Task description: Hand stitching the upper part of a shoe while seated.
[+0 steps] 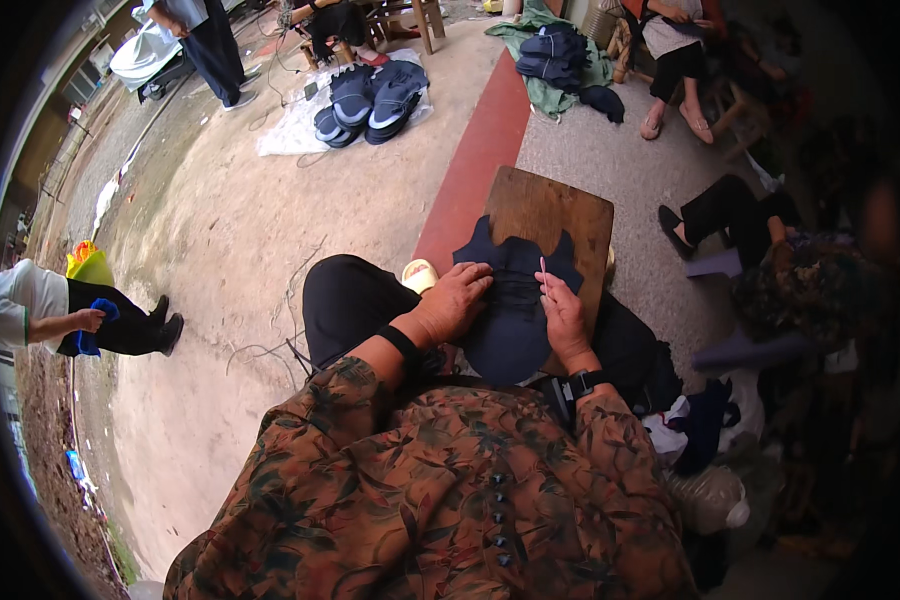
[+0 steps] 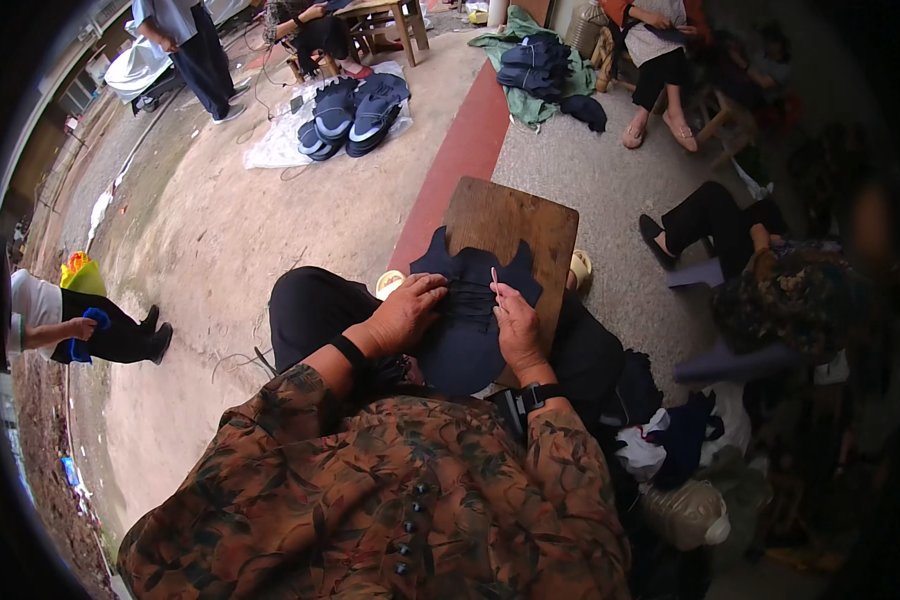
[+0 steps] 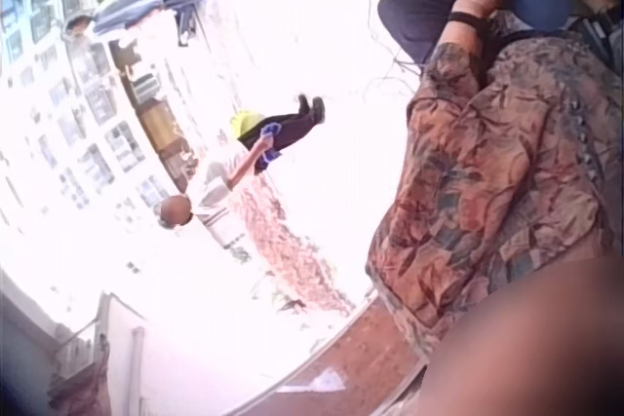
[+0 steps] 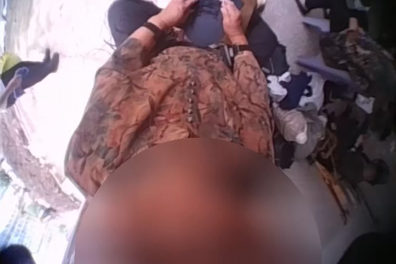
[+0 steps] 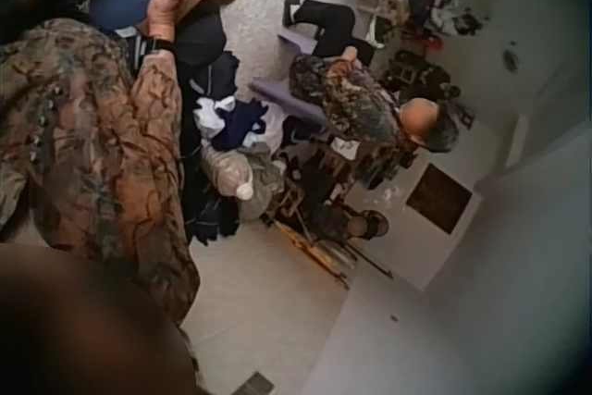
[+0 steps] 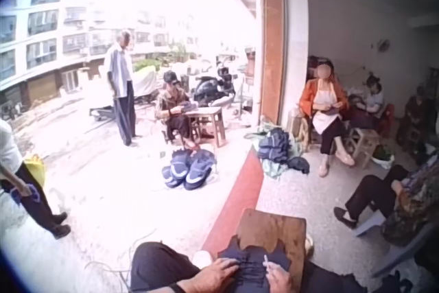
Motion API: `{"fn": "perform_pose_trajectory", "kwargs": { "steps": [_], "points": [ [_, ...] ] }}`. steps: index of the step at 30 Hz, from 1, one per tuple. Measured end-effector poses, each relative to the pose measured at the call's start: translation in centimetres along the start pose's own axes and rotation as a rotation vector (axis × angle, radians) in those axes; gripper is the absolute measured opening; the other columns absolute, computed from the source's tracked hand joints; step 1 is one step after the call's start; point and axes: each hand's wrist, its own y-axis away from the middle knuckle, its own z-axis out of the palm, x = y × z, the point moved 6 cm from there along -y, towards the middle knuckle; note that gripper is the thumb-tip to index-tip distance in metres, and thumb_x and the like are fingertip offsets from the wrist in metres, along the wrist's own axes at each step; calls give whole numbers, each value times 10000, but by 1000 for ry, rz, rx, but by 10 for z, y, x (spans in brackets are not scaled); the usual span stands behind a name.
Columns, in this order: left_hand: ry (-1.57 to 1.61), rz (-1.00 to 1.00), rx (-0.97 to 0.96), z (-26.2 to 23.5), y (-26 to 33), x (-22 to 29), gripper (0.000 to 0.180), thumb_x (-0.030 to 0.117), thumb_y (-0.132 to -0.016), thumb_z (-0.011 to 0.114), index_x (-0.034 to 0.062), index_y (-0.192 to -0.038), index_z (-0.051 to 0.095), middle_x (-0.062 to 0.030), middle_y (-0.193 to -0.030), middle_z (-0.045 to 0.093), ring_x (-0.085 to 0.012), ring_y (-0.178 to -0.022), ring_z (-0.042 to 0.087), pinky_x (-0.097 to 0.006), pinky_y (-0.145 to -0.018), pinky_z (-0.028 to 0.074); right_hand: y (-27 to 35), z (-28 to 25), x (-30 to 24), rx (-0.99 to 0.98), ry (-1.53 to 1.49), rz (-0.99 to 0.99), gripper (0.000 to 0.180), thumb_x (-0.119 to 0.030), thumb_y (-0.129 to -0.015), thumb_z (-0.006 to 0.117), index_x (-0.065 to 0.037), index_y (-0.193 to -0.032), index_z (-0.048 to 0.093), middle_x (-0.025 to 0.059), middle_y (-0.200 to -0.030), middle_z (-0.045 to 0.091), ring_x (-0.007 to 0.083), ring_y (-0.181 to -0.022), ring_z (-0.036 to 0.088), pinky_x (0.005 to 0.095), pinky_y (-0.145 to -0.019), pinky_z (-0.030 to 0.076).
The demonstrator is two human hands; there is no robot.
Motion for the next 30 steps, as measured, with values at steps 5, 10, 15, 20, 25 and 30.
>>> {"fn": "perform_pose_trajectory", "kwargs": {
  "steps": [5,10,15,20,25,30],
  "points": [
    [-5,-1,57,0,-2,2,441,54,-747,651,-16,-1172,557,-181,-1270,505,-347,-1168,485,-399,-1003,408,2,-6,0,87,-12,26,262,30,-853,540,35,-1110,590,149,-1047,643,257,-950,629,308,-856,482],
    [176,-87,76,-19,18,15,349,122,-806,669,7,-1123,581,-155,-1156,572,-320,-1021,572,-380,-895,470,24,12,-44,-94,250,-74,64,-30,-839,570,-13,-791,531,175,-755,538,372,-720,563,415,-619,455],
    [721,-104,-67,-21,24,13,267,243,-930,601,-4,-1030,620,-118,-935,642,-216,-900,618,-304,-800,476,34,43,-74,-319,432,-142,93,-58,-815,589,-19,-800,505,179,-744,564,396,-724,574,455,-609,457],
    [1098,-180,-135,2,26,12,259,236,-957,559,-9,-959,643,-74,-962,640,-170,-895,598,-287,-810,467,27,63,-80,-290,341,-230,95,-59,-818,589,-23,-794,505,175,-723,556,393,-700,570,451,-591,455],
    [1138,-295,-52,10,29,-8,228,207,-970,537,4,-924,628,-32,-900,597,-134,-845,556,-259,-788,453,9,40,-76,-114,260,-193,137,-71,-811,625,-23,-730,525,147,-693,500,360,-650,521,406,-575,435],
    [1160,-437,46,12,26,-19,159,154,-988,487,20,-971,569,-13,-859,552,-112,-809,527,-251,-764,448,1,8,-28,4,321,82,201,7,-715,679,-13,-874,558,149,-861,524,308,-747,536,376,-695,462]
  ]
}}
